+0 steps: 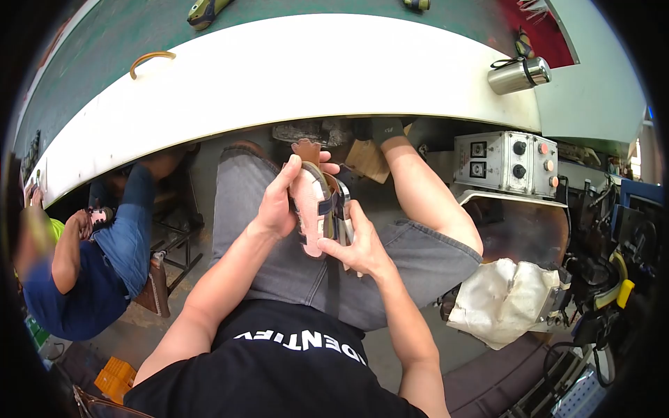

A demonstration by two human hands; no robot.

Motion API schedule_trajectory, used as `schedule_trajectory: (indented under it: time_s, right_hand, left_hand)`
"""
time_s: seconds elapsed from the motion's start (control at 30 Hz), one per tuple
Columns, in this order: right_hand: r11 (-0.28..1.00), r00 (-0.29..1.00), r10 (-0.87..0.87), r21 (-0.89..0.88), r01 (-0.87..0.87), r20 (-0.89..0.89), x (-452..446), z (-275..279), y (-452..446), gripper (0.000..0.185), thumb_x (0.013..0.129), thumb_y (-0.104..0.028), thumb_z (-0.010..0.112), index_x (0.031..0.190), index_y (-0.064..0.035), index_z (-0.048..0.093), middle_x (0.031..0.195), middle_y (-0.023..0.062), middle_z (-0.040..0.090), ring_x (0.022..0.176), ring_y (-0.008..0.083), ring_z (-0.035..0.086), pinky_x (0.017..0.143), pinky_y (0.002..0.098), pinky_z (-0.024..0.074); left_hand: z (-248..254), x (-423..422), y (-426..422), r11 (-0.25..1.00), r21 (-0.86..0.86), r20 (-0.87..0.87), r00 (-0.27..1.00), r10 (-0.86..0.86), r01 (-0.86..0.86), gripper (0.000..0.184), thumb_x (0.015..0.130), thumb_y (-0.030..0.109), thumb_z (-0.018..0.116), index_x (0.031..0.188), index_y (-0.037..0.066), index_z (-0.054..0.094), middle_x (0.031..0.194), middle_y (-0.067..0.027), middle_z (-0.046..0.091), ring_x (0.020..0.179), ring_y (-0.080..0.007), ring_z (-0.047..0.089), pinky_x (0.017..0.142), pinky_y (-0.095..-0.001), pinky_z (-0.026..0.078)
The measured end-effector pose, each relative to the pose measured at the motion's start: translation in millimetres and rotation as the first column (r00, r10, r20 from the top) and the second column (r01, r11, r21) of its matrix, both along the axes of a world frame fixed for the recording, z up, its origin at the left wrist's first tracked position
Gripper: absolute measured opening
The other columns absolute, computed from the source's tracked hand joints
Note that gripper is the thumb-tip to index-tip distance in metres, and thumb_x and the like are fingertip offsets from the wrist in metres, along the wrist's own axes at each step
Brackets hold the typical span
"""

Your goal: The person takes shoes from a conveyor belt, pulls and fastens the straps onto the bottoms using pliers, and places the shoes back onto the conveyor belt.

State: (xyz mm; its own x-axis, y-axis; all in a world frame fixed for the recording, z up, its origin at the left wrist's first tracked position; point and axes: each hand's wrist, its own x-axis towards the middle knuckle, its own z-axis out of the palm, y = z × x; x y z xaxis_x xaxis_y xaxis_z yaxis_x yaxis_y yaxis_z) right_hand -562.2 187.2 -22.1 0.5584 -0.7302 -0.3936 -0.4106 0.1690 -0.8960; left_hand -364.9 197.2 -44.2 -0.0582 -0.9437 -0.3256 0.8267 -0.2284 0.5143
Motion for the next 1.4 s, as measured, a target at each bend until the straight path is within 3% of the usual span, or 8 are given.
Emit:
schedule_trajectory:
  time_s: [0.37,0.5,0.53,0.7,0.8,1.13,1.27,1.4]
  right_hand:
    - [0.971,0.994,-0.079,0.232,0.060,0.072,-6.0,-14.2,8.0,0.054,0.088,-0.032,0.073,0.123,0.0038,0.052,0.091,0.0063,0.060,0.074,0.0116,0.059,0.065,0.0277,0.0500]
    - [0.995,1.000,-0.021,0.098,0.020,0.006,-8.3,-13.1,16.8,0.071,0.093,-0.049,0.070,0.132,0.0059,0.050,0.114,0.0107,0.062,0.107,0.0175,0.056,0.095,0.0319,0.0458]
    - [0.995,0.998,-0.063,0.073,0.061,0.026,-4.6,-12.0,15.6,0.067,0.090,-0.046,0.074,0.125,0.0069,0.052,0.109,0.0176,0.065,0.106,0.0233,0.061,0.093,0.0368,0.0490]
    - [0.997,0.999,-0.038,0.060,0.038,-0.016,11.8,-8.1,-1.8,0.064,0.092,-0.047,0.072,0.123,0.0058,0.053,0.107,0.0164,0.065,0.101,0.0219,0.061,0.089,0.0355,0.0501]
    - [0.982,0.996,-0.046,0.178,0.058,-0.075,12.9,-10.5,-3.1,0.056,0.095,-0.044,0.069,0.119,0.0048,0.054,0.097,0.0098,0.063,0.082,0.0148,0.061,0.070,0.0303,0.0519]
    - [0.984,0.999,-0.054,0.169,0.052,0.005,12.0,1.0,12.3,0.066,0.095,-0.049,0.068,0.125,0.0062,0.050,0.101,0.0152,0.064,0.083,0.0181,0.065,0.069,0.0322,0.0547]
    - [0.986,0.994,-0.033,0.156,0.049,-0.109,22.6,-25.1,18.8,0.048,0.099,-0.039,0.066,0.119,0.0024,0.053,0.089,0.0058,0.063,0.070,0.0112,0.062,0.060,0.0266,0.0533]
    - [0.944,0.985,-0.032,0.319,0.085,-0.170,22.5,-7.2,22.4,0.053,0.096,-0.041,0.069,0.117,0.0040,0.052,0.099,0.0180,0.066,0.090,0.0257,0.066,0.082,0.0405,0.0531]
  left_hand:
    - [-17.4,-29.2,3.2,0.949,0.190,0.229,0.952,0.205,-0.250,0.035,0.104,0.036,0.060,0.113,0.002,0.063,0.094,-0.0051,0.069,0.083,-0.0122,0.066,0.076,-0.0289,0.055]
    - [1.5,-37.7,3.8,0.954,0.135,0.318,0.924,0.214,-0.267,0.034,0.105,0.035,0.060,0.111,0.002,0.065,0.093,-0.0007,0.065,0.079,-0.0082,0.059,0.073,-0.0250,0.051]
    - [4.1,-35.8,-0.1,0.953,0.119,0.321,0.919,0.230,-0.280,0.033,0.105,0.035,0.060,0.108,0.003,0.066,0.090,0.0012,0.063,0.077,-0.0063,0.055,0.070,-0.0229,0.048]
    - [-3.6,-16.3,-10.4,0.964,0.110,0.327,0.925,0.194,-0.241,0.034,0.107,0.037,0.054,0.110,0.003,0.061,0.096,-0.0075,0.070,0.084,-0.0143,0.068,0.077,-0.0296,0.056]
    - [-9.6,-17.1,-7.9,0.930,0.216,0.384,0.902,0.199,-0.297,0.036,0.106,0.039,0.056,0.109,0.004,0.061,0.093,-0.0042,0.068,0.084,-0.0120,0.066,0.076,-0.0286,0.055]
    - [13.8,-20.7,-7.6,0.957,0.148,0.365,0.913,0.181,-0.248,0.034,0.103,0.037,0.063,0.101,0.003,0.066,0.087,0.0029,0.062,0.076,-0.0038,0.052,0.067,-0.0226,0.046]
    - [-4.6,-11.7,-3.4,0.949,0.202,0.496,0.861,0.113,-0.241,0.030,0.103,0.034,0.064,0.099,0.004,0.066,0.085,0.0040,0.061,0.075,-0.0031,0.051,0.064,-0.0226,0.045]
    - [-2.2,-12.5,7.5,0.920,0.249,0.374,0.906,0.197,-0.303,0.029,0.104,0.033,0.062,0.104,0.004,0.066,0.085,0.0036,0.061,0.074,-0.0040,0.053,0.065,-0.0226,0.046]
